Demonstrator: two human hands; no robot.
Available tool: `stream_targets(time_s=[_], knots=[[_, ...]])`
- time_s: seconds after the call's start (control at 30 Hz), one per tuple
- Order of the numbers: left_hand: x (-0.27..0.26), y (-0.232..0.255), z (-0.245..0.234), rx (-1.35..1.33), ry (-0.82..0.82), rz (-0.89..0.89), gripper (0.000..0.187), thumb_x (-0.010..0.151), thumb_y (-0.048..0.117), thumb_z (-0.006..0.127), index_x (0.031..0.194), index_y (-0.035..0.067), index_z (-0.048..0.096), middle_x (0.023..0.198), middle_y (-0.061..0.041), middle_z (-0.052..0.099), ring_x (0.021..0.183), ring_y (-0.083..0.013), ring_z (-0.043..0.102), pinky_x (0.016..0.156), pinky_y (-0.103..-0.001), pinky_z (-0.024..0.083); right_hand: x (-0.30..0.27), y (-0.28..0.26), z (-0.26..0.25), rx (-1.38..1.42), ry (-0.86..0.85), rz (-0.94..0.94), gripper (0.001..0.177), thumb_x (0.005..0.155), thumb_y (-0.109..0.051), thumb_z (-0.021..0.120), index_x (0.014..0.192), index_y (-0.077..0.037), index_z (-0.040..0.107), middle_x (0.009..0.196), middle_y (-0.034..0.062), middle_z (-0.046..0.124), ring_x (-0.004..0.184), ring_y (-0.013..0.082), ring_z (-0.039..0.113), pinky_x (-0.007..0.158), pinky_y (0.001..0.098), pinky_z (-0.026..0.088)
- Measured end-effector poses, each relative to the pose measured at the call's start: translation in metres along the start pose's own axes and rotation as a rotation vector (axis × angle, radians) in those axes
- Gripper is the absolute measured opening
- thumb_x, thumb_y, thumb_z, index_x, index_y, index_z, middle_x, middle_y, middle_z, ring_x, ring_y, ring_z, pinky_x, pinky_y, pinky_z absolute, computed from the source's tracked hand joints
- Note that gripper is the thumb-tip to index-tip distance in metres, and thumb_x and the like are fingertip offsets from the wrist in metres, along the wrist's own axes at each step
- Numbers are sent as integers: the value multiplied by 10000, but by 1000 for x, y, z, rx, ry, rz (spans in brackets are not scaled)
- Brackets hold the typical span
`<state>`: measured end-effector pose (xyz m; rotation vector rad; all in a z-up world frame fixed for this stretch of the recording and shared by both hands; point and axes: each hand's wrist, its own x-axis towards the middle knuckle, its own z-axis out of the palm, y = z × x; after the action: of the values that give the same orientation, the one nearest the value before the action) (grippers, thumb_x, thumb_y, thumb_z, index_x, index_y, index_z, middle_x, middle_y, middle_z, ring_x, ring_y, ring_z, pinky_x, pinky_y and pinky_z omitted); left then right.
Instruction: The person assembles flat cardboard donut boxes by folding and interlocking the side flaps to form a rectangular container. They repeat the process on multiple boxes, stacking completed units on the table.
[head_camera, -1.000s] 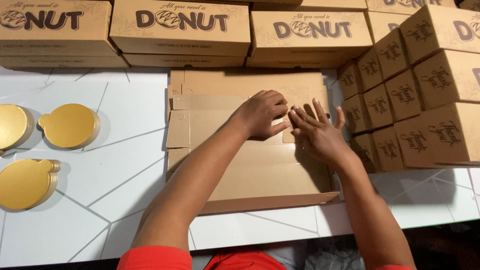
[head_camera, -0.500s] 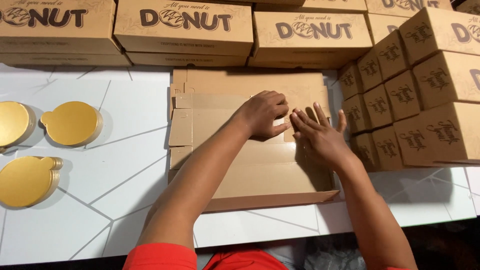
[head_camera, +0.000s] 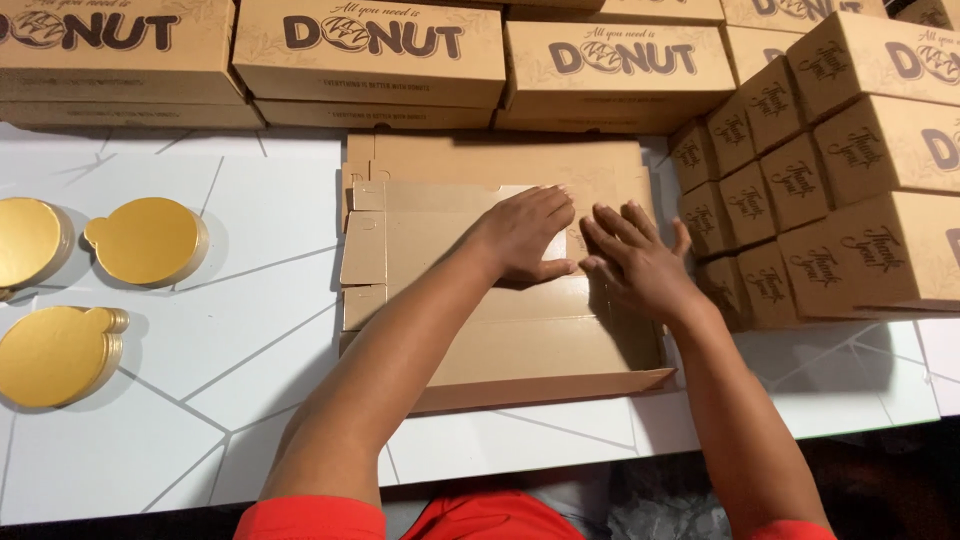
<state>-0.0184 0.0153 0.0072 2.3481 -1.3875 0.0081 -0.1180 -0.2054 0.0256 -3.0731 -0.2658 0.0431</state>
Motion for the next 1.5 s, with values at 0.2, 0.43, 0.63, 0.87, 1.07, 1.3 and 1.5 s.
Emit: stream_targets(time_s=[0.2, 0.43, 0.63, 0.87, 1.07, 1.3, 1.5], knots=[[-2, 8, -11, 247, -198, -36, 937, 892, 865, 269, 1422, 114, 449, 1579, -131, 408, 1544, -262, 293, 1304, -445, 157, -54, -10, -26, 125, 33, 146, 713, 851, -482, 755, 1450, -124, 605, 1333, 129, 598, 1273, 394, 497, 969, 594, 437], [12, 0, -3, 198, -195, -87, 909, 892, 845, 346, 1411, 105, 446, 1613, -128, 366, 1556, -273, 267, 1300, -479, 148, -43, -6, -24, 550, 79, 418, 547, 773, -249, 907, 1209, 8, 700, 890, 173, 692, 892, 378, 680, 704, 474, 526], [13, 2, -7, -7, -204, -173, 769, 883, 740, 504, 1348, 129, 472, 1635, -121, 337, 1571, -293, 219, 1305, -523, 111, -46, -40, -64, 689, -13, 242, 215, 918, -204, 730, 1107, -142, 811, 913, 174, 774, 908, 388, 720, 784, 471, 569], [8, 11, -21, -51, -225, -190, 739, 804, 815, 546, 1240, 218, 527, 1632, -103, 347, 1575, -314, 199, 1302, -533, 91, -38, 18, -10, 253, 127, -23, 287, 832, -232, 790, 1081, -372, 812, 1409, -66, 638, 1193, 308, 567, 925, 467, 354], [10, 18, -17, 11, -204, -194, 792, 758, 840, 591, 1209, 193, 513, 1613, -145, 353, 1566, -340, 208, 1288, -558, 99, -20, 23, 21, 297, 105, -93, 283, 910, -532, 700, 1188, -496, 732, 1458, -112, 626, 1505, 316, 399, 1075, 626, 249], [6, 16, -14, 77, -176, -154, 805, 788, 876, 517, 1213, 193, 492, 1603, -149, 359, 1564, -322, 214, 1288, -554, 108, -36, 14, 1, 545, 156, -206, 177, 849, -277, 826, 1026, -268, 840, 1192, 21, 748, 1367, 280, 544, 1259, 529, 205], [6, 25, -22, 164, -215, -150, 842, 817, 899, 439, 1266, 188, 481, 1628, -157, 321, 1576, -336, 157, 1263, -607, 112, -35, 30, 22, 264, 151, -76, 230, 887, -537, 731, 1113, -497, 750, 1362, -172, 673, 1553, 288, 357, 1109, 801, 125]])
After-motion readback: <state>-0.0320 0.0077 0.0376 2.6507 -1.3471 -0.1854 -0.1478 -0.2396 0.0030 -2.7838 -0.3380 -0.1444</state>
